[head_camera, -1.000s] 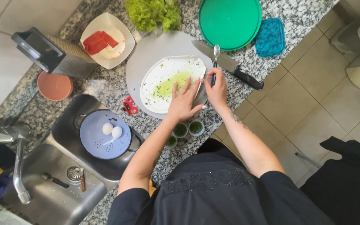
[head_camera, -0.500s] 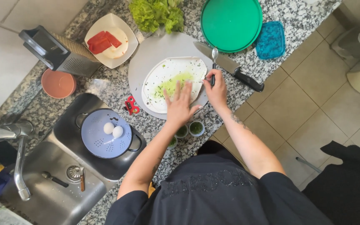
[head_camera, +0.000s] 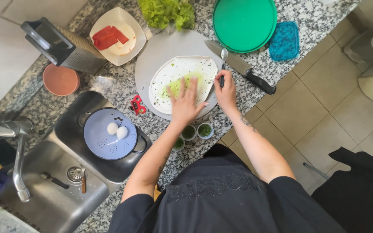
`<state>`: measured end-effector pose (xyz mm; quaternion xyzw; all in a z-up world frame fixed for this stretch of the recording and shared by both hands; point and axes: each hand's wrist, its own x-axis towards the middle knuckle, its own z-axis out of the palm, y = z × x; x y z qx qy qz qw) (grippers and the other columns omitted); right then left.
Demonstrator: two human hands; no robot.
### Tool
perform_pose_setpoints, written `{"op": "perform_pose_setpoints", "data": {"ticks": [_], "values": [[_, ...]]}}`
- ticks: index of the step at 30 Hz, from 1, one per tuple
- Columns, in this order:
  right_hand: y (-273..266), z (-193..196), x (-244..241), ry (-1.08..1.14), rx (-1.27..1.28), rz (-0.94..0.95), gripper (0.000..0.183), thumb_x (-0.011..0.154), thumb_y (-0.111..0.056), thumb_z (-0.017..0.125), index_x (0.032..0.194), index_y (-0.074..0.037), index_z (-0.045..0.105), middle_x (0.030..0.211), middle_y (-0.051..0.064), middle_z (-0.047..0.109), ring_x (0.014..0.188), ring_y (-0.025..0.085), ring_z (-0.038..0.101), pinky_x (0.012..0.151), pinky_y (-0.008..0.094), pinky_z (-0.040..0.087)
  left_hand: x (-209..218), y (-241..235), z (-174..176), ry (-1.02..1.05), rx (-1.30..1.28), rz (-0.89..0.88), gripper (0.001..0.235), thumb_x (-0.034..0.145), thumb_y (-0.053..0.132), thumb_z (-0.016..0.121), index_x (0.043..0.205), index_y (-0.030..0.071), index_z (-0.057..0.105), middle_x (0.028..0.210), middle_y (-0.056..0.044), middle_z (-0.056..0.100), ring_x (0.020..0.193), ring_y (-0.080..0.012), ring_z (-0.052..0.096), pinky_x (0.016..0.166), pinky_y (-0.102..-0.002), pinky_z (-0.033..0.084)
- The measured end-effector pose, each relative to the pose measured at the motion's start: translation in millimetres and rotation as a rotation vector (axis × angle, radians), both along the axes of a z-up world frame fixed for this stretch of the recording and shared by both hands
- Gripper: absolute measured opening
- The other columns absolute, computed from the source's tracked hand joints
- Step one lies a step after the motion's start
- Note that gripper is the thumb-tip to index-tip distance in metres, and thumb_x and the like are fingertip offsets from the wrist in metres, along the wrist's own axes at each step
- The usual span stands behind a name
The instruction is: The person scoops chopped green herbs from a white plate into small plastic containers using a spoon. They then walk to a table to retrieve lids and return to the counter to seal the containers.
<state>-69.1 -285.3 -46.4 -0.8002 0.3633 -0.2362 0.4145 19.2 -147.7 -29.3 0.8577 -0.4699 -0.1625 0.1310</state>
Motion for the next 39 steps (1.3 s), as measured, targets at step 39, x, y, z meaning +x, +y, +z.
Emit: {"op": "perform_pose_setpoints", "data": {"ticks": [39], "values": [[1.6, 8.3, 0.6, 0.062, 0.061, 0.048, 0.019, 0.093, -0.002, 0.056, 0.100, -0.013, 0.041, 0.087, 0.009, 0.053, 0.086, 0.032, 0.056, 0.065, 0.040, 0.050, 17.4, 48.6, -10.8, -0.080, 0.079, -0.080, 0.079, 0.085, 0.075, 0.011, 0.150, 0.030, 0.014, 0.147, 0.006, 0.036, 0.142, -0.0215, 0.007, 0.106, -0.062, -0.014]]}}
